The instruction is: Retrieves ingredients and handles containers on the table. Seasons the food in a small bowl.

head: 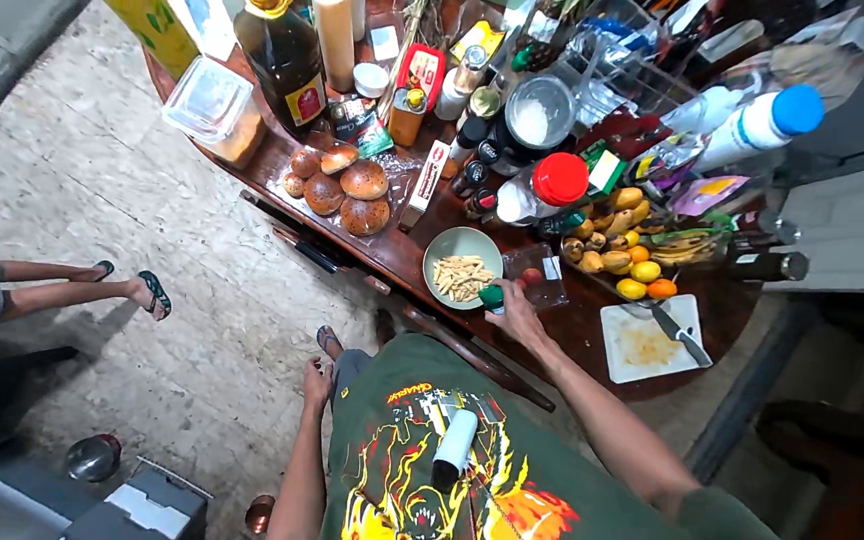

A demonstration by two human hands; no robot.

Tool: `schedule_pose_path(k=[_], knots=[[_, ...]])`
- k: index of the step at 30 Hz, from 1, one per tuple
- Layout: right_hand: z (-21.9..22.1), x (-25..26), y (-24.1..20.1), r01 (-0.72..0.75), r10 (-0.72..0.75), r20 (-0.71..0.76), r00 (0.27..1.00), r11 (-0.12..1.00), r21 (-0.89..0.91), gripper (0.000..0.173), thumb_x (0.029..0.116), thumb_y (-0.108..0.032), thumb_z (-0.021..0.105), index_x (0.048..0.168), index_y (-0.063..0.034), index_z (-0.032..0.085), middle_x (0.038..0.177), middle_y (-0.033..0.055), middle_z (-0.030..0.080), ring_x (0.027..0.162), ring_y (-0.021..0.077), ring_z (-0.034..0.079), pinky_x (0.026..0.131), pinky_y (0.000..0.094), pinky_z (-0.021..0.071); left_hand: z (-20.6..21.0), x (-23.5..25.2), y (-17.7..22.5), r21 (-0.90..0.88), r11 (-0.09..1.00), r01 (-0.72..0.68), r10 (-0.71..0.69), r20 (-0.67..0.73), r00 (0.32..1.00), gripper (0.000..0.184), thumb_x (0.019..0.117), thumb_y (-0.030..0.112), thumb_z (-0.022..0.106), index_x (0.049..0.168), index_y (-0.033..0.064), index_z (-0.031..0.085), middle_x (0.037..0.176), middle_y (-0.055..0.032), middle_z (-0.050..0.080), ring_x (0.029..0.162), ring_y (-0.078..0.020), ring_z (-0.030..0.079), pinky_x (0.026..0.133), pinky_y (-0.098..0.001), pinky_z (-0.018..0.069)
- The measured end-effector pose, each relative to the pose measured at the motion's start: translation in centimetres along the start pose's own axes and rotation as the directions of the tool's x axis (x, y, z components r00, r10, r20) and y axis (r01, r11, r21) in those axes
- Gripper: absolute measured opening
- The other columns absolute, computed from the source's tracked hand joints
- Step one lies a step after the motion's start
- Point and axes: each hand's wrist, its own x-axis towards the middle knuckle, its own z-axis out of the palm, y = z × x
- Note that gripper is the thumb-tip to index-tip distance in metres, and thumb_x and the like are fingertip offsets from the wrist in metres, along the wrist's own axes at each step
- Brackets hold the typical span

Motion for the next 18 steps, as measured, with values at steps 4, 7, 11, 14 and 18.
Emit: schedule_pose_path(k=[4,7,11,14,18], knots=[[0.0,-0.2,0.4,-0.012,0.012,-0.008,1.0,1.0,0.007,0.078,0.0789,-0.023,0.085,0.147,-0.0143,0.048,0.137,0.0245,0.056,0.116,0.0414,0.064,0.096,0.0553,0.0554,0.1,0.1,0.1,0.004,1.0,0.011,-0.011,0.004,1.0,0.055,0.1034,0.027,0.06,0.146,-0.0032,0.044,0.137,-0.0281,0.056,0.12,-0.0372,0.063,0.102,-0.05,0.0523],[0.1,-0.3,0.8,-0.023,0.023,-0.004,1.0,1.0,0.002,0.077,0.079,-0.022,0.084,0.147,-0.0161,0.049,0.137,0.0231,0.056,0.117,0.0399,0.063,0.096,0.0535,0.0555,0.1,-0.1,-0.2,0.0,1.0,0.006,-0.006,-0.002,1.0,0.055,0.1033,0.027,0.061,0.146,-0.0031,0.044,0.136,-0.0279,0.057,0.119,-0.0367,0.063,0.102,-0.0498,0.0526],[-0.1,-0.1,1.0,-0.029,0.029,-0.015,0.999,1.0,-0.004,0.077,0.0785,-0.022,0.085,0.146,-0.016,0.048,0.137,0.0239,0.055,0.115,0.0407,0.064,0.095,0.0545,0.0558,0.1,-0.4,-0.4,-0.029,0.999,0.024,-0.024,-0.014,1.0,0.054,0.1033,0.026,0.06,0.146,-0.0033,0.044,0.136,-0.0277,0.057,0.117,-0.0363,0.064,0.101,-0.0505,0.0525],[-0.1,0.1,0.7,-0.014,0.014,-0.002,1.0,1.0,-0.017,0.076,0.0788,-0.023,0.084,0.146,-0.0158,0.049,0.136,0.0235,0.056,0.115,0.0405,0.064,0.095,0.0543,0.0558,0.2,-0.4,-0.8,-0.032,0.999,0.029,-0.029,-0.02,0.999,0.054,0.1033,0.026,0.06,0.146,-0.0036,0.044,0.136,-0.0281,0.057,0.118,-0.0366,0.064,0.1,-0.0499,0.0531],[0.0,0.5,0.3,0.001,-0.001,0.001,1.0,1.0,-0.014,0.077,0.0788,-0.023,0.084,0.147,-0.0167,0.049,0.137,0.0237,0.056,0.117,0.0413,0.063,0.096,0.0549,0.0551,0.2,-0.9,-1.0,-0.031,0.998,0.049,-0.049,-0.007,0.999,0.054,0.1034,0.026,0.06,0.146,-0.0032,0.044,0.136,-0.0283,0.057,0.118,-0.0373,0.064,0.101,-0.0513,0.0524]])
